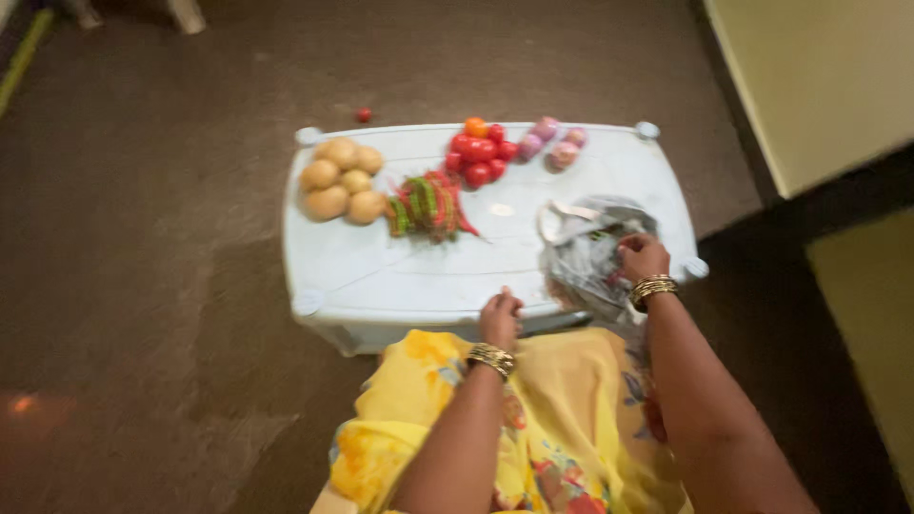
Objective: The person picks up green chilies from a table one by one, removes the stems by hand, and places the chilies and later tomatoes, onions, and potatoes into a small bag.
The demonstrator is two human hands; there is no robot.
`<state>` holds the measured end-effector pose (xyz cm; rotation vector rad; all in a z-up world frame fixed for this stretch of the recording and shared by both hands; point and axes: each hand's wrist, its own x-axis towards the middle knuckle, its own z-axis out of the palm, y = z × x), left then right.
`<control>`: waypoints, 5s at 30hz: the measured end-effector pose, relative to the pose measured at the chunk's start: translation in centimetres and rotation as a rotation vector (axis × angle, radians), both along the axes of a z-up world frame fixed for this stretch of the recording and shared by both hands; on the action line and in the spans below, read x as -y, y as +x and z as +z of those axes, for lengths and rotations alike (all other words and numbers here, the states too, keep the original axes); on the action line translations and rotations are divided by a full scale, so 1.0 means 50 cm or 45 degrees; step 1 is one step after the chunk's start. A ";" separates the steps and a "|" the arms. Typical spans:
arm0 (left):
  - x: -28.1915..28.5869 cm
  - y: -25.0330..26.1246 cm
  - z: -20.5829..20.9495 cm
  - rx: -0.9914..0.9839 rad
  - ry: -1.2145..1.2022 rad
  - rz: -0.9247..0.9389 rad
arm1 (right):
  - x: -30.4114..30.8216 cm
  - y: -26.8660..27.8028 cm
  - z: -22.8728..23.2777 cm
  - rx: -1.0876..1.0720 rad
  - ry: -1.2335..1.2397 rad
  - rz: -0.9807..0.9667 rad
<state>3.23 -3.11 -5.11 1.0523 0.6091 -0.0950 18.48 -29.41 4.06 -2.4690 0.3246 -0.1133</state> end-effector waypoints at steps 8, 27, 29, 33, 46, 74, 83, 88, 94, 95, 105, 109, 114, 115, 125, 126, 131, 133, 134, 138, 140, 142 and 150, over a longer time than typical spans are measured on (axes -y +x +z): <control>-0.018 -0.016 0.006 0.014 -0.113 0.014 | 0.125 -0.025 -0.067 0.403 -0.524 0.104; -0.058 -0.018 0.017 -0.137 0.098 -0.057 | 0.094 0.294 -0.122 -0.196 -0.424 0.284; -0.058 -0.018 0.019 -0.166 0.114 -0.065 | 0.129 0.306 -0.106 0.067 -0.234 0.296; -0.056 -0.020 0.033 -0.166 0.096 -0.058 | 0.141 0.291 0.018 -0.261 0.173 0.224; -0.062 -0.022 0.009 -0.135 0.129 -0.063 | 0.133 0.192 0.088 0.281 -0.293 0.178; -0.055 -0.019 0.022 -0.161 0.013 -0.017 | 0.099 0.136 -0.028 -0.063 -0.563 0.603; -0.055 -0.017 0.025 -0.126 0.003 -0.012 | 0.126 0.158 0.051 0.007 -0.966 0.766; -0.053 -0.016 0.035 -0.134 0.012 -0.006 | 0.098 0.137 0.136 -0.242 -1.070 0.724; -0.054 -0.012 0.030 -0.104 -0.013 -0.001 | 0.081 0.130 0.164 -0.465 -1.272 0.635; -0.054 -0.012 0.031 -0.100 -0.010 0.001 | 0.081 0.132 0.168 -0.557 -1.330 0.611; -0.043 -0.010 0.008 -0.110 0.114 -0.021 | 0.090 0.095 0.151 -0.425 -0.452 0.149; -0.033 0.007 -0.022 -0.027 0.178 -0.064 | -0.011 0.008 0.069 -0.343 1.295 0.061; -0.033 -0.027 0.043 0.122 0.255 -0.145 | -0.240 -0.252 0.038 -0.498 1.547 0.281; -0.034 -0.035 0.062 0.183 0.178 -0.139 | -0.270 -0.286 0.037 -0.501 1.553 0.293; -0.045 -0.096 0.097 0.478 -0.157 -0.347 | -0.308 -0.397 0.017 -0.578 1.460 0.243; -0.048 -0.099 0.090 0.444 -0.174 -0.370 | -0.309 -0.404 0.017 -0.569 1.442 0.239; -0.055 -0.097 0.047 0.464 -0.115 -0.299 | -0.307 -0.413 -0.004 -0.515 1.483 0.471; -0.064 -0.101 0.038 0.424 0.038 -0.263 | -0.303 -0.401 -0.020 -0.298 1.324 0.555; -0.065 -0.100 0.036 0.403 0.195 -0.260 | -0.296 -0.395 -0.024 -0.108 1.187 0.573; -0.049 -0.118 0.051 0.542 0.738 -0.297 | -0.281 -0.382 -0.032 -0.210 1.213 0.396; -0.034 -0.128 0.066 0.472 0.399 -0.328 | -0.276 -0.371 -0.041 -0.146 1.211 0.327; -0.028 -0.133 0.073 0.395 0.256 -0.365 | -0.274 -0.361 -0.051 -0.038 1.220 0.268; -0.041 -0.116 0.036 0.235 0.652 -0.249 | -0.297 -0.383 -0.032 -0.280 1.499 0.397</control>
